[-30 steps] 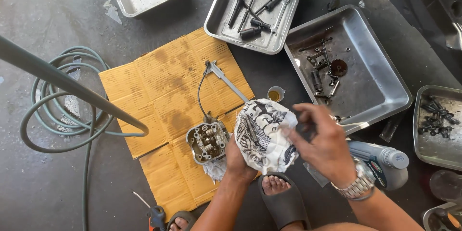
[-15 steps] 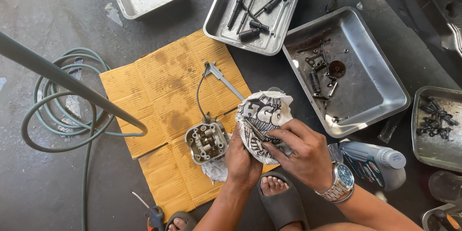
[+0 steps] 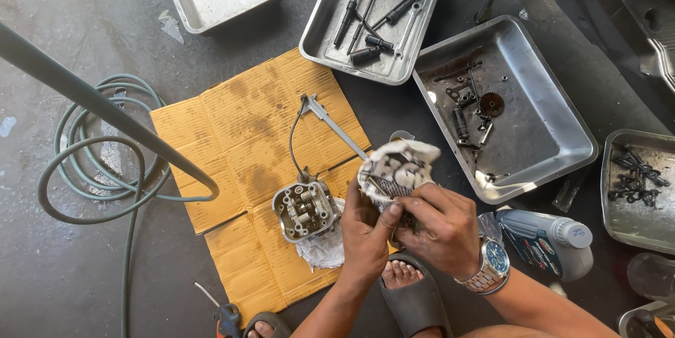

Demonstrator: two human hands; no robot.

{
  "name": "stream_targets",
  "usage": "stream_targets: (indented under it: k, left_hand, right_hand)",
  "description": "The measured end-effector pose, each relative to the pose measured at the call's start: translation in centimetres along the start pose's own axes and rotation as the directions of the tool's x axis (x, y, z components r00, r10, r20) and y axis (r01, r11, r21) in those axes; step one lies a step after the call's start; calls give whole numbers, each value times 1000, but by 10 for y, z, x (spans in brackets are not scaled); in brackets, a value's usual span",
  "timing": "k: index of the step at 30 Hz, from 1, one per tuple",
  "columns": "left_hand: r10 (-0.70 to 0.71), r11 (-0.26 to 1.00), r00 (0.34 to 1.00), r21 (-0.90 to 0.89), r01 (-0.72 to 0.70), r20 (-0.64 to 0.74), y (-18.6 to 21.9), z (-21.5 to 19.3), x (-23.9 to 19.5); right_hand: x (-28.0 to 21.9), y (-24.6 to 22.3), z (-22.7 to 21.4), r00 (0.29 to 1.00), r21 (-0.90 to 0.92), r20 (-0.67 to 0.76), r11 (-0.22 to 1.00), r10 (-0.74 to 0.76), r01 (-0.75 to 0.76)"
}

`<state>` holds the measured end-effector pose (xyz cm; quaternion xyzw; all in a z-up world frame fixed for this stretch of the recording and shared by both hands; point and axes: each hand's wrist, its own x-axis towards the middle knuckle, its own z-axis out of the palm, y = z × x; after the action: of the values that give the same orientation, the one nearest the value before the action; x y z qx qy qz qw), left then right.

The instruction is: The person assembles a mechanical component, likely a motorcycle engine head, on a cardboard sheet. They insert a camshaft into the casing, rotate it to check alignment, and then use a cloth to clean a small metal pin before applying oil to it.

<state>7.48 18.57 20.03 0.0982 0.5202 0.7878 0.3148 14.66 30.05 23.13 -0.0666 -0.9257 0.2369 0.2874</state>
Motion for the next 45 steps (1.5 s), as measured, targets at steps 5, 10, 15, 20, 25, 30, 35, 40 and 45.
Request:
stream_targets:
  k: [5, 10, 15, 20, 25, 30, 35, 40, 45]
  left_hand:
    - [40, 966, 995, 260, -16, -89, 6, 0, 0]
    - [80, 923, 988, 385, -24, -130, -17, -18, 7]
    - [-36, 939, 999, 341, 45, -33, -15, -25, 6]
    - [-54, 869, 999, 492, 51, -9, -20, -31, 6]
    - [-102, 621, 995, 782, 55, 11, -6, -32, 7]
    - [-354, 442, 927, 896, 51, 122, 13, -24, 12]
    - [-394, 579, 911, 804, 140, 125, 26, -17, 10]
    - [-409, 662, 901, 727, 183, 145, 19, -30, 13]
    - [-321, 671, 947, 711, 209, 25, -17, -74, 18]
  right_hand:
    - [8, -10, 0, 997, 1, -56, 998, -55, 55]
    - [6, -2, 0, 999, 122, 27, 991, 46, -49]
    - [16, 2, -15, 989, 202, 87, 970, 122, -137]
    - [12, 4, -12, 974, 298, 200, 940, 109, -166]
    - [1, 6, -8, 958, 314, 279, 937, 61, -151]
    - [-13, 12, -8, 952, 345, 286, 915, 110, -209]
    - [-34, 10, -8, 896, 301, 350, 872, 274, -385]
    - [-39, 13, -12, 888, 268, 303, 864, 345, -427]
    - [-31, 20, -21, 920, 302, 179, 871, 348, -388]
